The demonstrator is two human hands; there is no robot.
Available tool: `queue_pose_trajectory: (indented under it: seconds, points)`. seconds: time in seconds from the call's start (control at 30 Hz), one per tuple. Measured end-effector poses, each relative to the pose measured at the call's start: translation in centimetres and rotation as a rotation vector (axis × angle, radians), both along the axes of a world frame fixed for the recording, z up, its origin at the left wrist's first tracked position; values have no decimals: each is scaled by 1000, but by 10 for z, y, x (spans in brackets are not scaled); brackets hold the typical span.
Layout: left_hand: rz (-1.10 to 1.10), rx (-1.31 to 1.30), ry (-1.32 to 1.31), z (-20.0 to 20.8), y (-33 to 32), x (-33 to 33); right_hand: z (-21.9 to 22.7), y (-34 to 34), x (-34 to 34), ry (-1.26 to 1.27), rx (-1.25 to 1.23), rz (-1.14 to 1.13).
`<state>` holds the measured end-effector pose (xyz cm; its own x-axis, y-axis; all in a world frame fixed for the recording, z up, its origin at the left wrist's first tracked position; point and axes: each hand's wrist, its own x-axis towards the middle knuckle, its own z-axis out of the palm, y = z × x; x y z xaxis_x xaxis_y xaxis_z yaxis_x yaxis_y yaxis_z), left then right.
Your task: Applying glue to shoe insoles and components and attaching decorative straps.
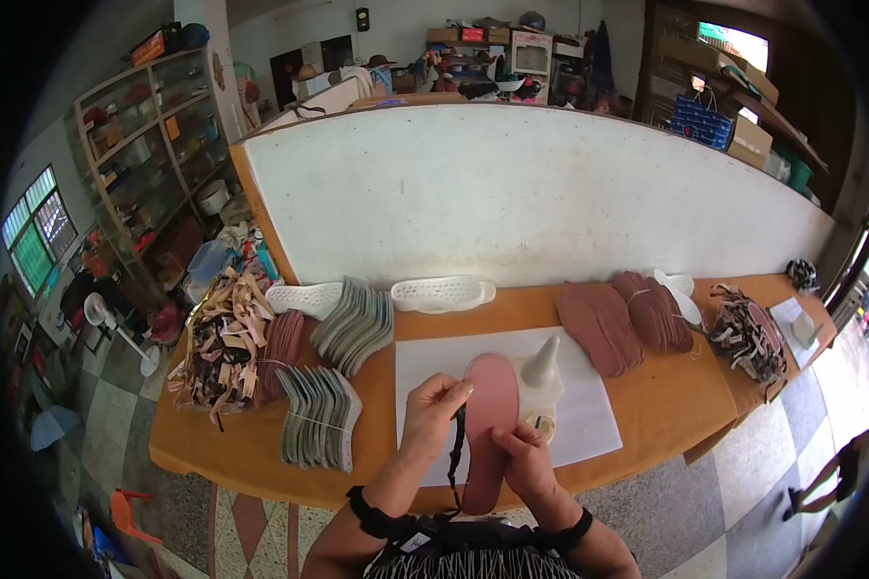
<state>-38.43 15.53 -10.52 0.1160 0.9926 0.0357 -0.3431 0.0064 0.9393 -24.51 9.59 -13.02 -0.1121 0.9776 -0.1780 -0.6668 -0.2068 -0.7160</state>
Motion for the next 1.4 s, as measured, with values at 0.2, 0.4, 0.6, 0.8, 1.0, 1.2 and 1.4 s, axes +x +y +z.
queue_pose_trajectory:
  seconds: [0.2, 0.4, 0.6, 0.8, 1.0, 1.2, 1.4]
  points:
    - [42, 184, 184, -6, 1, 4, 4, -5, 0, -180, 15, -48]
    - [-199, -167, -233, -4, -11, 7, 16, 1, 8, -24, 25, -134]
    - [-252, -146, -306, -11, -17, 5, 13, 0, 16, 30, 48, -192]
    - [-204, -217, -213, -2, -25, 14, 12, 1, 14, 75, 54, -238]
    - [-182, -159, -61, 1, -29, 21, 12, 1, 13, 73, 78, -265]
    - [-67, 6, 183, 2, -30, 28, 10, 2, 9, 42, 113, -333]
    - [-51, 85, 322, -6, -27, 22, 6, 0, 4, 30, 96, -324]
